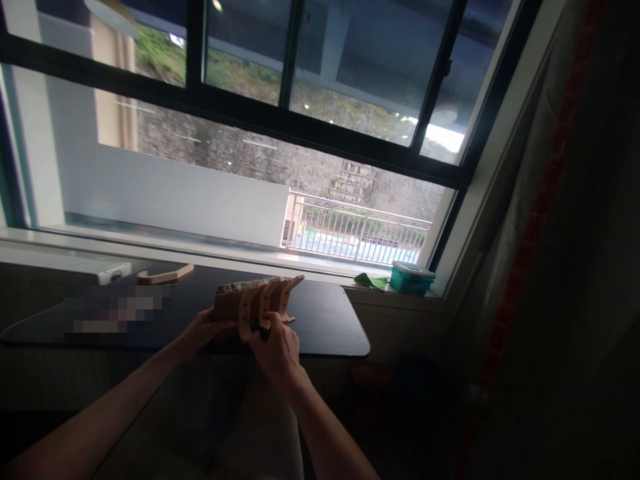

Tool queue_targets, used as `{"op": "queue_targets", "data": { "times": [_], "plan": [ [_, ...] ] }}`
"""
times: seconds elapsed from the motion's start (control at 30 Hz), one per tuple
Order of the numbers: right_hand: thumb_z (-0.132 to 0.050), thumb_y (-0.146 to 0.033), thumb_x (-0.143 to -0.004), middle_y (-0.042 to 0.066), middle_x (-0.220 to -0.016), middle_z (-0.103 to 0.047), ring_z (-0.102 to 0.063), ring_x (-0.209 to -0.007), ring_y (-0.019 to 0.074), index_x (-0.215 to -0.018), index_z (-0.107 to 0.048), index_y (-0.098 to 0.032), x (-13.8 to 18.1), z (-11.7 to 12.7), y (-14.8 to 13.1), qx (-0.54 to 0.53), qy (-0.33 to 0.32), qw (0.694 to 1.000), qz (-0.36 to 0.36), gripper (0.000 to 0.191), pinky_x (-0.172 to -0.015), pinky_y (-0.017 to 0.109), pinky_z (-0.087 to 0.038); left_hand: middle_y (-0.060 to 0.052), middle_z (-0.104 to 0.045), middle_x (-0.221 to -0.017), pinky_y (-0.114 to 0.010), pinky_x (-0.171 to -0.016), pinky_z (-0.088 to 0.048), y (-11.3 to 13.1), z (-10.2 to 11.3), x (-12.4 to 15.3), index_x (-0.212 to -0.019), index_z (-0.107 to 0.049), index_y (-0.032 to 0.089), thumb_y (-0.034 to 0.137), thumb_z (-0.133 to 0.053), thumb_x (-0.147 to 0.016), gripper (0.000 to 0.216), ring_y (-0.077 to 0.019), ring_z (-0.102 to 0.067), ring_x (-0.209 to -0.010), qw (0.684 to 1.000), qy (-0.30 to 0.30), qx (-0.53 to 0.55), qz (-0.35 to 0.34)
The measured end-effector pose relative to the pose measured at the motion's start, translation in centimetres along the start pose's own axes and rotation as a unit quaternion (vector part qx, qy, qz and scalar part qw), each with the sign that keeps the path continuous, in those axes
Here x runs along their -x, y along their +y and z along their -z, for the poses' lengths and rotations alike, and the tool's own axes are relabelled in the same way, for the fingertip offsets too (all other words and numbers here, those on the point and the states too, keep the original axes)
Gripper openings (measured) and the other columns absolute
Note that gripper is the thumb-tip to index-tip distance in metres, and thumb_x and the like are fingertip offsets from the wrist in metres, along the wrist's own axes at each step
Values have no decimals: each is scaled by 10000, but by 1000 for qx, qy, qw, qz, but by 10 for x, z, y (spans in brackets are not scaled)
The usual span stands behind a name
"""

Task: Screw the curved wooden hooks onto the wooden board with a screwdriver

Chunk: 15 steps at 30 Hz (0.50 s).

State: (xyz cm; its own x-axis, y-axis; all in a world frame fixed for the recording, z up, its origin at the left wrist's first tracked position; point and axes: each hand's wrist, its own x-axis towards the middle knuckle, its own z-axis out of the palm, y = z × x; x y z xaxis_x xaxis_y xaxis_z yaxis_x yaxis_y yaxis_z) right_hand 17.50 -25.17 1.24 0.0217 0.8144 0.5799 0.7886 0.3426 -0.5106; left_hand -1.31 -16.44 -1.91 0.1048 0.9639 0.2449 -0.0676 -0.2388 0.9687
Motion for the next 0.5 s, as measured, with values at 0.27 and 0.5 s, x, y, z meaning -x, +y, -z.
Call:
{"op": "queue_targets", "data": {
  "times": [0.27,0.5],
  "plan": [
    [-518,-181,-843,52,-822,-693,-653,-770,192,-856,-639,-212,3,11,-12,76,-61,987,131,125,-686,266,-439,-35,-717,-767,-334,-666,-521,-2,1,-2,-925,-664,123,367,-847,-439,574,-261,-659,-765,1000,3,-4,-2],
    [-496,-237,-861,50,-847,-719,-669,-784,185,-964,-653,-202,10,-11,1,16,7,997,80,191,-719,269,-468,-30,-710,-725,-332,-642,-518,4,-2,2,-861,-663,124,352,-837,-432,516,-242,-654,-698,1000,7,0,8]
  ]
}}
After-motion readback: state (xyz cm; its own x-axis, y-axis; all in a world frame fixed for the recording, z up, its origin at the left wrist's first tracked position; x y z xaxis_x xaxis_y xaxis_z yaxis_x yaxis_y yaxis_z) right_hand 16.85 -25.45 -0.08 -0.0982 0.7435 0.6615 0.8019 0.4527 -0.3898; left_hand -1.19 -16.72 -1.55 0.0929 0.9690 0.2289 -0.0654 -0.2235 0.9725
